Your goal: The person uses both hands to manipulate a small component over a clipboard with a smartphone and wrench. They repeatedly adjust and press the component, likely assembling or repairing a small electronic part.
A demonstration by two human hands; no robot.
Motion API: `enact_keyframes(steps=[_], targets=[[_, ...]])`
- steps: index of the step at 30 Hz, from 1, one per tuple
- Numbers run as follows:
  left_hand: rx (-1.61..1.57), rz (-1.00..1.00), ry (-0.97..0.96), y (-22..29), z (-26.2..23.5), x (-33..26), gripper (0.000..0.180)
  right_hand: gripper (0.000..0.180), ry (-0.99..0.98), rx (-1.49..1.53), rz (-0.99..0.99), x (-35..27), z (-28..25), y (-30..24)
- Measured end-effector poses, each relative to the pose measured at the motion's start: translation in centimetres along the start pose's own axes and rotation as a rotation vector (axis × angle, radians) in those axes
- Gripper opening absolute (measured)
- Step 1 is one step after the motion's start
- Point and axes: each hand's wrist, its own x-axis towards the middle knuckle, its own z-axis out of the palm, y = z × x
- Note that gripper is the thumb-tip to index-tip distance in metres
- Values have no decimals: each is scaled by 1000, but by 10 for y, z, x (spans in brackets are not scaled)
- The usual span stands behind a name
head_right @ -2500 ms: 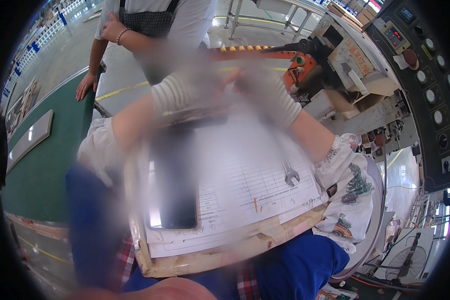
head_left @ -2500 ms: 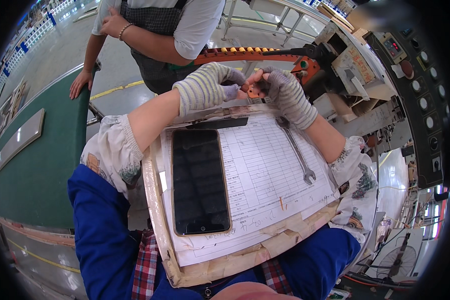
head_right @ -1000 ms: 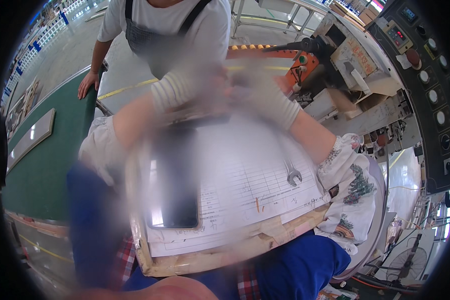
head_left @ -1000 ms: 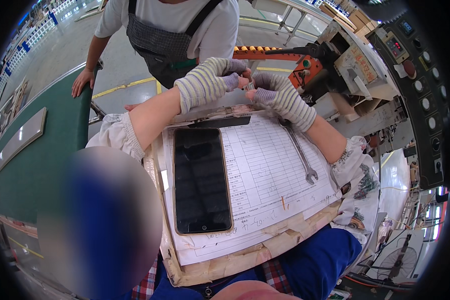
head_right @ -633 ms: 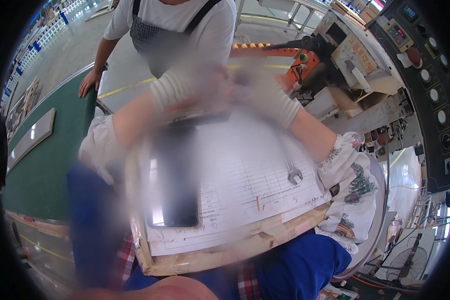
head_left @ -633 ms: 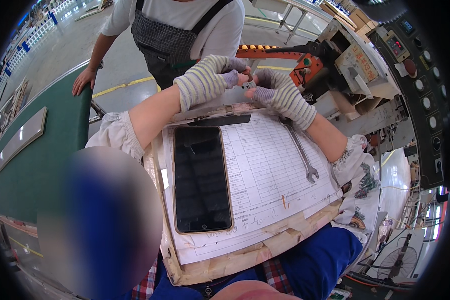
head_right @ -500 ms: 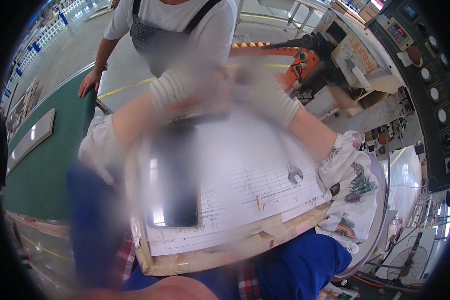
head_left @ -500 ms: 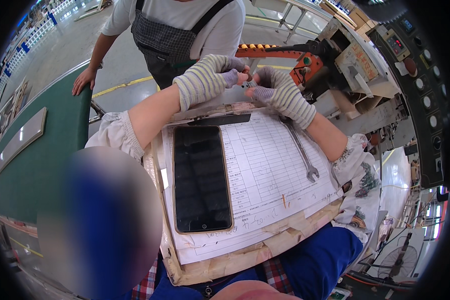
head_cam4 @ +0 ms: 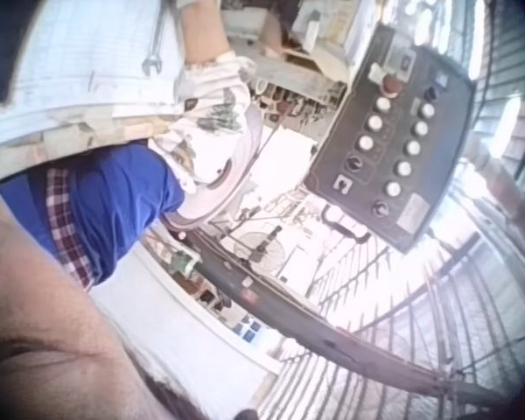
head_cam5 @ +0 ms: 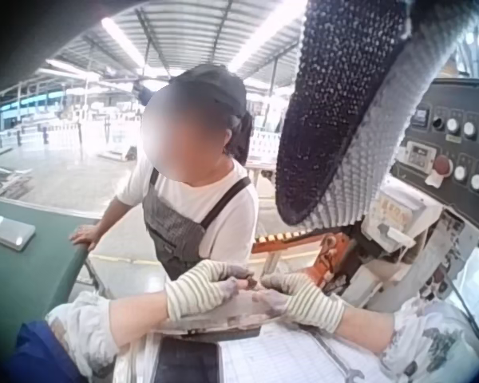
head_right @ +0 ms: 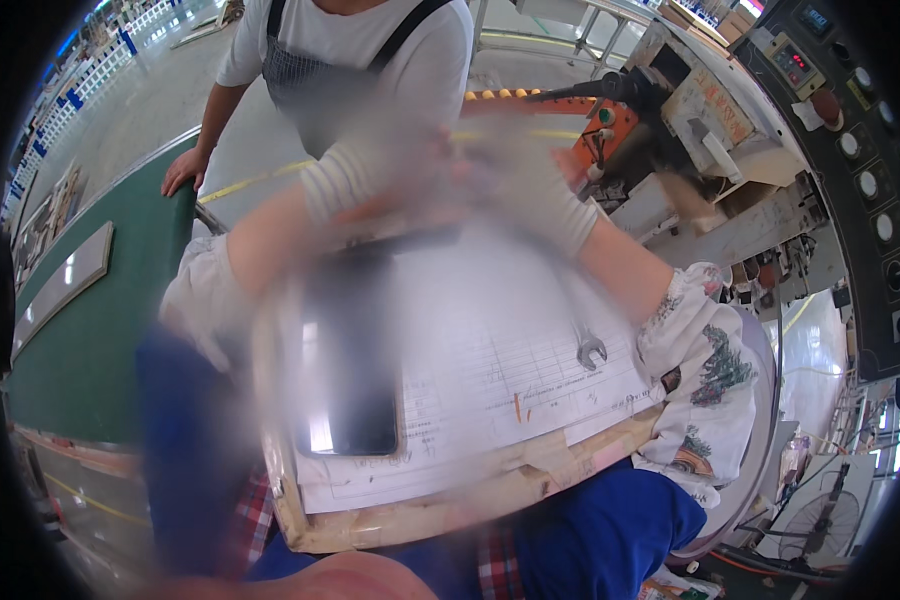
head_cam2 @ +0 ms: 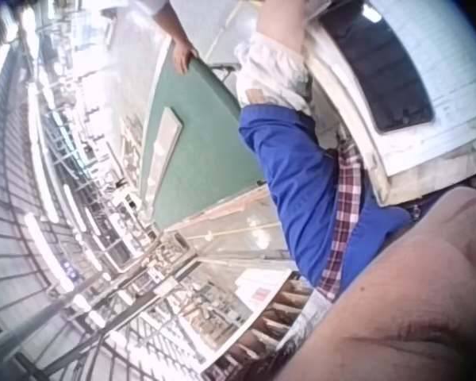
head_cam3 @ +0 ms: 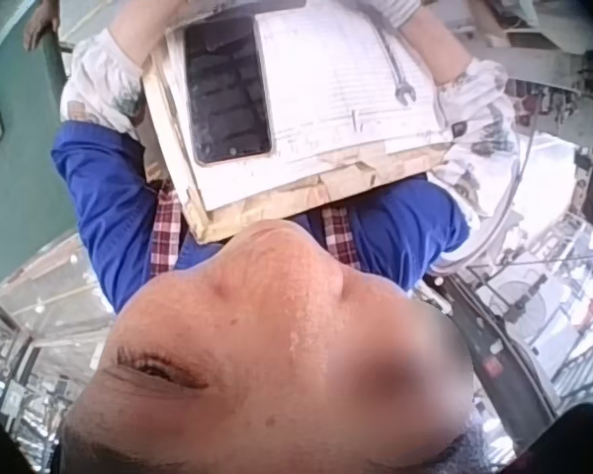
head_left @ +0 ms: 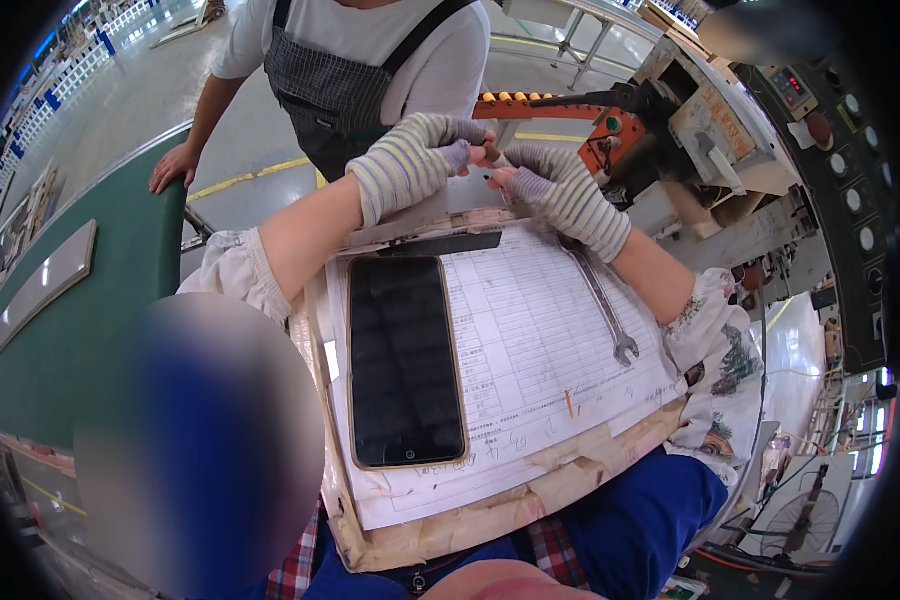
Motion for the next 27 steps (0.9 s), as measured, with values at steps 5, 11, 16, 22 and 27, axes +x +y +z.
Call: enact_keyframes(steps=[5,11,16,22,27], targets=[[102,79,-23,0,1,2,27,27,50,-370,33,-2,-2,0],[74,-12,-55,3,-2,2,27,28,-5,-371,96,-3,-4,-1],[67,-49,-16,4,-2,1,27,27,21,-300,78,-6,3,-9],[78,-47,-8,6,-2,0,26,25,8,-322,22,-6,8,-17],[73,-34,-13,5,-2,2,24,25,37,-373,132,-7,10,-21]])
